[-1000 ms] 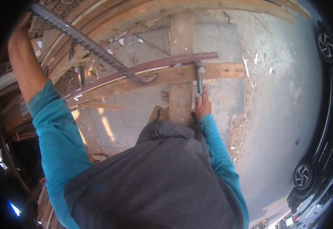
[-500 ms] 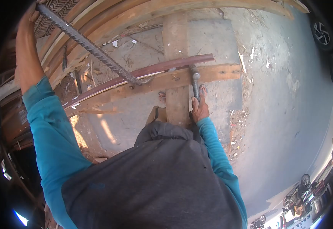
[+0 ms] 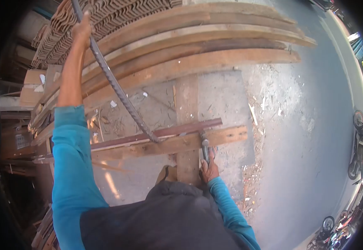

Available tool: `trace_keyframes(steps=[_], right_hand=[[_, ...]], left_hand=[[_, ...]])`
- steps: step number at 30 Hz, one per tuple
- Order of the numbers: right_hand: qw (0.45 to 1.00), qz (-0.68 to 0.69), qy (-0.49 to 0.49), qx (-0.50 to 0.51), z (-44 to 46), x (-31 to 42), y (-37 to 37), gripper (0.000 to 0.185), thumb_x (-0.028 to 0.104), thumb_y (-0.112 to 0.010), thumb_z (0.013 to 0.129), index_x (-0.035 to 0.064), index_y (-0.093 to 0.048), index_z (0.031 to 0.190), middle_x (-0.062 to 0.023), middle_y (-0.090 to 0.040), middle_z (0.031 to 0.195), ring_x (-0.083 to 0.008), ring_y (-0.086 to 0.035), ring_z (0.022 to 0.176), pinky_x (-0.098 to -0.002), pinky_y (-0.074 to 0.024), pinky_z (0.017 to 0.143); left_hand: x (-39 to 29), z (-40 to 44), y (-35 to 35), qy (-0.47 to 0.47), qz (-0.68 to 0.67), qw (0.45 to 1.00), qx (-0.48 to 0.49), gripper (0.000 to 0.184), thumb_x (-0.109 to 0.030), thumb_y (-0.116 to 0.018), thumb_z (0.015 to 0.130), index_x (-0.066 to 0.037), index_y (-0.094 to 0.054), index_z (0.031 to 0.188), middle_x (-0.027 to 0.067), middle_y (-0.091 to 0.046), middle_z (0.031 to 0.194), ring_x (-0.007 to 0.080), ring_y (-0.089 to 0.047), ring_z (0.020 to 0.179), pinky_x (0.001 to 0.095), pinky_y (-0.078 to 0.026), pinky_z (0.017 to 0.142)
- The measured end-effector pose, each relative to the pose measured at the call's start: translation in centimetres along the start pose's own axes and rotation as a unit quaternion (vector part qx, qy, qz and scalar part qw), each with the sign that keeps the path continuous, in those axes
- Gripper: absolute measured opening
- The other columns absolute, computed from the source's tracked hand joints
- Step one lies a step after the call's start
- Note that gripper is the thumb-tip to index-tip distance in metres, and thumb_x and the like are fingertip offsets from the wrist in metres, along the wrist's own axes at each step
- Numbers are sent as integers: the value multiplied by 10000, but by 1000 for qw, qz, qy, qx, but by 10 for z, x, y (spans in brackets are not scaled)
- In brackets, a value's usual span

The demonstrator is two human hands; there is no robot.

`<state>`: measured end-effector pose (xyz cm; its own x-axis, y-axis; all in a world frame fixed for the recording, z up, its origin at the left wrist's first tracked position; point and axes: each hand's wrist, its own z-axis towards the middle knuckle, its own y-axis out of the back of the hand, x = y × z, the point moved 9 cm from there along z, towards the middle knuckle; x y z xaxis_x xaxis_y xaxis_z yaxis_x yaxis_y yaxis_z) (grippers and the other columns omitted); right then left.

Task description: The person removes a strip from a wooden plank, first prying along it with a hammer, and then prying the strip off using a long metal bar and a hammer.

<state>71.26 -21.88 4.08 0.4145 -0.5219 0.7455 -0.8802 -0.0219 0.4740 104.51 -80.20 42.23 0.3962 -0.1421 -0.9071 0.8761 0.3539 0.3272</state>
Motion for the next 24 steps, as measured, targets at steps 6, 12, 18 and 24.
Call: trace_keyframes(steps=[6,12,18,24], right_hand=[[999,3,-16,-29,2,-21,-9,519,439,-557,971,-21,-539,1211,-426,-466,1275,-557,-515,1147,-542,-442,951],[990,52,-125,36,-1,-18,-11,489,454,-565,962,7,-558,1163,-454,-443,1277,-597,-459,1177,-584,-413,960],[999,29,-19,-42,1,10,3,379,292,-599,962,-64,-530,1072,-379,-590,1033,-568,-550,939,-551,-451,790],[997,22,-74,19,3,8,-1,656,313,-567,983,-21,-308,1484,-381,-556,1225,-537,-536,1130,-510,-447,929]], left_hand=[[62,19,-36,102,82,991,-34,554,-473,-560,972,38,-654,1165,174,-658,909,289,-636,861,445,-479,826],[61,25,-63,54,80,995,-23,544,-480,-597,952,46,-655,1076,135,-647,826,245,-631,768,415,-489,727],[-22,-3,-46,-51,-103,992,56,325,-300,-627,990,21,-594,1038,27,-544,765,108,-528,624,252,-434,545],[-131,-34,9,-193,2,981,-6,440,-477,-461,1043,-93,-504,831,9,-457,683,137,-432,514,279,-413,472]])
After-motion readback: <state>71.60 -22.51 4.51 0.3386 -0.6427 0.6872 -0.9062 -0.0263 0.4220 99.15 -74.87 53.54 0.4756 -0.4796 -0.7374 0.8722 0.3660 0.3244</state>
